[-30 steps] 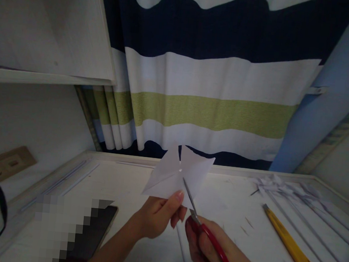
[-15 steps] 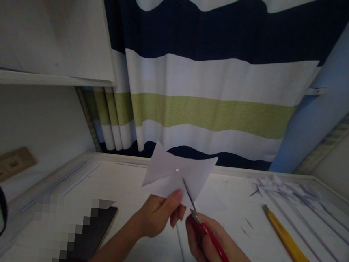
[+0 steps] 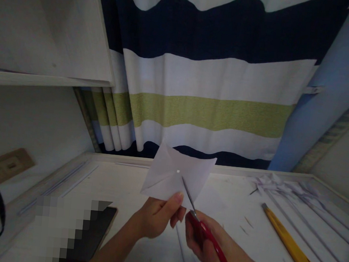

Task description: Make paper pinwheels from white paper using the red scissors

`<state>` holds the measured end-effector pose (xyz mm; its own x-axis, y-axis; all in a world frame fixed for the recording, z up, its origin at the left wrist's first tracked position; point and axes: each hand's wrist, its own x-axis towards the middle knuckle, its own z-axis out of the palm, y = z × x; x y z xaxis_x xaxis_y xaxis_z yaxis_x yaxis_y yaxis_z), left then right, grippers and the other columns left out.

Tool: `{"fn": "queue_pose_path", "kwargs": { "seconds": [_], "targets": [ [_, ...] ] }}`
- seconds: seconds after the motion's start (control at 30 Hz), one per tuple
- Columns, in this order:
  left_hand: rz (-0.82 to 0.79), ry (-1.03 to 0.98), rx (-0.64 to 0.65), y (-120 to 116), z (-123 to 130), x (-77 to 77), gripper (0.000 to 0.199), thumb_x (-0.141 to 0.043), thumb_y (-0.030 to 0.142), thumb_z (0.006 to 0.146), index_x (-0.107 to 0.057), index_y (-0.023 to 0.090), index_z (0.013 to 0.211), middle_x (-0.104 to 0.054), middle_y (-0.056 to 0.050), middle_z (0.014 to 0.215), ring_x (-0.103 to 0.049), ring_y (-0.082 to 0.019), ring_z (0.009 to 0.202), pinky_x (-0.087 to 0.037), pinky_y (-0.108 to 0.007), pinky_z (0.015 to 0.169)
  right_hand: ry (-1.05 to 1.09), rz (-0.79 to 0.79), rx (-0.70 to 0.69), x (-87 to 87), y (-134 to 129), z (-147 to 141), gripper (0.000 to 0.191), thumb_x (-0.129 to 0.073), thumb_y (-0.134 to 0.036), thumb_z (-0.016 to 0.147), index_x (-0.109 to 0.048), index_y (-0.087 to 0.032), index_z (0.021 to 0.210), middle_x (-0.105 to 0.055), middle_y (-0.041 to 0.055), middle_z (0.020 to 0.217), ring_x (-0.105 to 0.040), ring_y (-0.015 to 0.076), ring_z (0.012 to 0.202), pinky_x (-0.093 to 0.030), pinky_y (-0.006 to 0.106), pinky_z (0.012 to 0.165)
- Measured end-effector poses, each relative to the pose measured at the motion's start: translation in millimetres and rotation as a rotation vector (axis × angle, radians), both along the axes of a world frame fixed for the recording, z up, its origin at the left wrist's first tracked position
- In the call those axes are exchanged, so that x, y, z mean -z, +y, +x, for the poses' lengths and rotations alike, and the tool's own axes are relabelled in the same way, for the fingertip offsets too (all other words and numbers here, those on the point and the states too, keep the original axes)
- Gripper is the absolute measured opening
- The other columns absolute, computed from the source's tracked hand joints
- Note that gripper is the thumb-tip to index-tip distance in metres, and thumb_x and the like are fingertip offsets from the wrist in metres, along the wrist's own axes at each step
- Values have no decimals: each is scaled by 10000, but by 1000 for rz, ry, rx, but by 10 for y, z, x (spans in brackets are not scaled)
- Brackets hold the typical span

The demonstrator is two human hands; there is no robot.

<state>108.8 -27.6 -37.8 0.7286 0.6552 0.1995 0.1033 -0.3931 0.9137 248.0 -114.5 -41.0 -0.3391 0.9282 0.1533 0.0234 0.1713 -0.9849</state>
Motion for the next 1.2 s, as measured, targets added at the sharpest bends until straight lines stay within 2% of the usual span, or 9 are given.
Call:
{"fn": "queue_pose_path", "kwargs": {
  "seconds": [0.2,0.33,0.57,0.73,0.87,1.0,1.2],
  "targets": [
    [26,7,-19,-8,6,-4,520,-236,449,843,-365,178,418,-394,18,431,-421,-97,454,-360,-213,508,-9,-93,73,78,-7,18,573,-357,-754,602,-351,-187,677,-360,-61,533,-290,55,429,-246,195,397],
    [36,38,-12,-11,1,-12,521,-224,434,851,-360,177,420,-400,19,439,-425,-95,462,-362,-213,528,14,-112,66,117,-10,24,577,-359,-757,587,-361,-184,658,-364,-72,486,-293,48,385,-240,185,369],
    [-3,29,-14,5,-6,1,532,-249,472,838,-383,173,419,-395,18,421,-436,-102,468,-371,-217,534,-21,-75,82,32,-10,-23,582,-332,-774,594,-329,-196,661,-337,-79,489,-273,43,372,-236,185,356],
    [-42,16,-27,-14,-4,-33,547,-275,512,815,-357,178,390,-391,11,415,-420,-104,450,-366,-224,508,-27,-68,63,-3,-2,-15,598,-407,-780,546,-327,-196,645,-343,-53,570,-267,59,464,-228,192,401],
    [-35,34,-5,-24,-7,-36,533,-282,489,821,-349,178,395,-402,10,431,-428,-105,465,-366,-225,527,-28,-28,34,-7,19,2,607,-403,-784,545,-339,-192,664,-347,-43,594,-261,65,477,-216,199,406],
    [-22,29,-11,-27,-8,-24,523,-264,466,832,-350,180,402,-402,11,433,-428,-106,473,-370,-222,540,-54,-33,63,-51,19,-13,607,-385,-793,543,-323,-198,651,-330,-54,566,-253,62,461,-222,199,403],
    [22,38,0,-30,-5,-49,534,-261,479,831,-339,179,396,-390,12,436,-412,-104,466,-369,-224,550,14,-73,76,33,4,9,616,-411,-790,515,-346,-190,641,-316,-69,528,-253,53,438,-218,194,389]
  ]
}}
